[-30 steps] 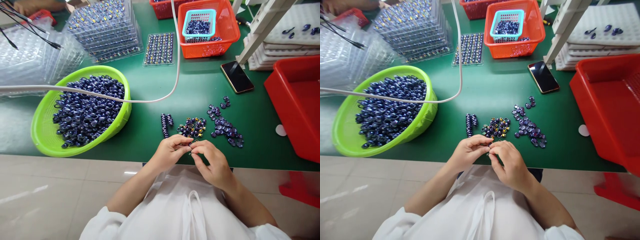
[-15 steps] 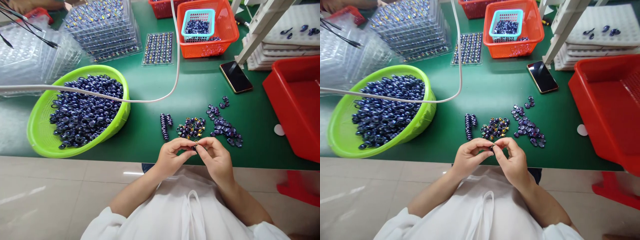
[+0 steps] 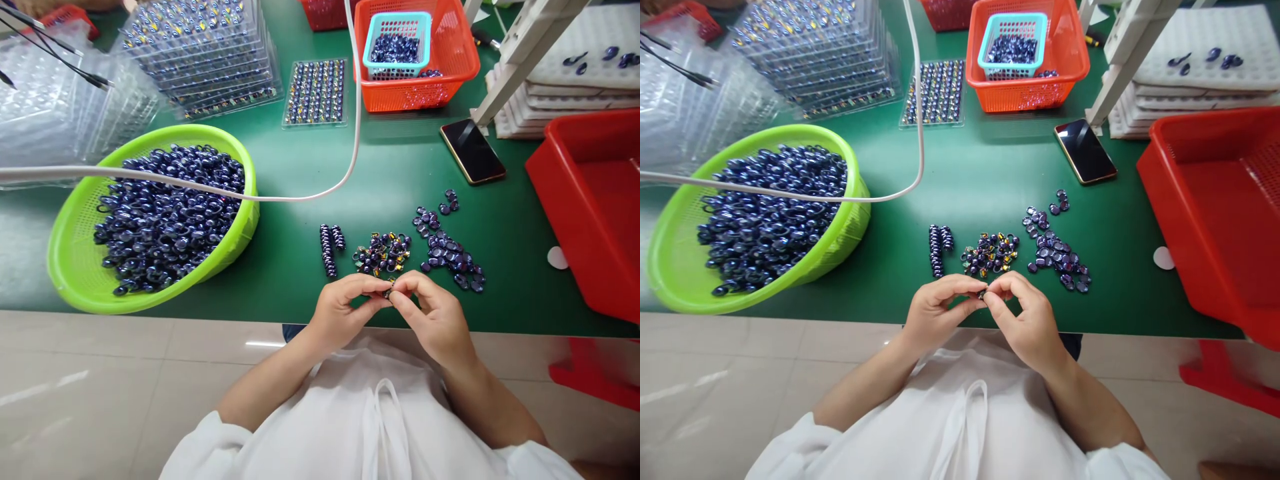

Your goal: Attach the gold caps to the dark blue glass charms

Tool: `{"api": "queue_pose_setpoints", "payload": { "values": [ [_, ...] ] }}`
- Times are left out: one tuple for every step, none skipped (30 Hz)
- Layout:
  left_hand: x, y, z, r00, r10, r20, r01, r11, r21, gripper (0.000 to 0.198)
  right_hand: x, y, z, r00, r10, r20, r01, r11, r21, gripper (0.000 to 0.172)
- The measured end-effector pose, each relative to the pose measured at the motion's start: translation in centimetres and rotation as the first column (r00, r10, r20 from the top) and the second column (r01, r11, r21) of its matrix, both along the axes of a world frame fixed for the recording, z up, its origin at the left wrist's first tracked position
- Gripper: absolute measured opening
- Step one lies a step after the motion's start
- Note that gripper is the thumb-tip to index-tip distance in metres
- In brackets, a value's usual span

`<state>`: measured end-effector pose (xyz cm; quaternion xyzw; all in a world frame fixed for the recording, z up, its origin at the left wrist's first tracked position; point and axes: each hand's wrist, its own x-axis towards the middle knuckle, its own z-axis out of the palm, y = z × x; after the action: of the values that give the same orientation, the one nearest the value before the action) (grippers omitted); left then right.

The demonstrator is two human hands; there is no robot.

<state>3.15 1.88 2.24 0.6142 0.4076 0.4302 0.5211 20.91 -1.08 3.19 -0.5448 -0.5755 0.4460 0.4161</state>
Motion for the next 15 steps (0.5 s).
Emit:
{"api": "queue_pose_setpoints", "payload": {
  "values": [
    [-0.14,0.14,0.06,1.000,-0.022,-0.006,0.022,1.000,0.002,0.017,0.05,0.04,0.05,1.000,0.011,-0.003,-0.011,1.000,-0.011,0.011],
    [-0.28,0.26,0.11,0.999,-0.042,-0.019,0.042,0.999,-0.005,0.017,0.10,0.09,0.07,1.000,0.020,-0.006,-0.020,1.000,-0.022,0.011],
    [-0.41,0.35,0.13,0.998,-0.059,-0.037,0.059,0.998,-0.018,0.017,0.16,0.13,0.08,1.000,0.028,-0.009,-0.028,0.999,-0.035,0.011],
    [-0.50,0.40,0.12,0.996,-0.070,-0.053,0.068,0.997,-0.036,0.017,0.20,0.16,0.06,0.999,0.034,-0.011,-0.034,0.998,-0.048,0.011],
    [-0.55,0.41,0.09,0.995,-0.074,-0.060,0.071,0.996,-0.058,0.018,0.23,0.19,0.03,0.999,0.038,-0.011,-0.039,0.997,-0.064,0.011],
    [-0.57,0.39,0.04,0.996,-0.074,-0.056,0.069,0.994,-0.082,0.020,0.25,0.20,-0.03,0.999,0.041,-0.014,-0.041,0.996,-0.077,0.012],
    [-0.56,0.35,-0.01,0.996,-0.072,-0.045,0.067,0.992,-0.106,0.022,0.25,0.21,-0.10,0.999,0.038,-0.017,-0.040,0.995,-0.090,0.012],
    [-0.54,0.30,-0.06,0.997,-0.069,-0.034,0.064,0.990,-0.127,0.023,0.24,0.20,-0.18,0.999,0.033,-0.019,-0.035,0.994,-0.103,0.012],
    [-0.51,0.25,-0.10,0.998,-0.063,-0.030,0.058,0.988,-0.142,0.023,0.23,0.18,-0.26,0.999,0.027,-0.023,-0.029,0.993,-0.113,0.013],
    [-0.50,0.22,-0.11,0.998,-0.057,-0.039,0.051,0.988,-0.146,0.022,0.22,0.15,-0.35,0.999,0.020,-0.027,-0.023,0.993,-0.119,0.013],
    [-0.51,0.21,-0.09,0.997,-0.053,-0.059,0.045,0.989,-0.139,0.020,0.21,0.12,-0.43,0.999,0.016,-0.032,-0.020,0.992,-0.124,0.013],
    [-0.55,0.22,-0.06,0.995,-0.049,-0.085,0.039,0.992,-0.123,0.017,0.19,0.08,-0.51,0.999,0.016,-0.037,-0.021,0.991,-0.129,0.013],
    [-0.61,0.25,-0.01,0.993,-0.048,-0.109,0.037,0.994,-0.101,0.015,0.19,0.05,-0.57,0.999,0.020,-0.042,-0.025,0.991,-0.134,0.013],
    [-0.69,0.30,0.04,0.991,-0.051,-0.127,0.041,0.996,-0.075,0.015,0.18,0.02,-0.63,0.999,0.024,-0.046,-0.030,0.990,-0.139,0.013],
    [-0.78,0.36,0.07,0.988,-0.058,-0.140,0.051,0.997,-0.050,0.015,0.18,0.01,-0.67,0.998,0.029,-0.048,-0.036,0.989,-0.145,0.012]
  ]
}}
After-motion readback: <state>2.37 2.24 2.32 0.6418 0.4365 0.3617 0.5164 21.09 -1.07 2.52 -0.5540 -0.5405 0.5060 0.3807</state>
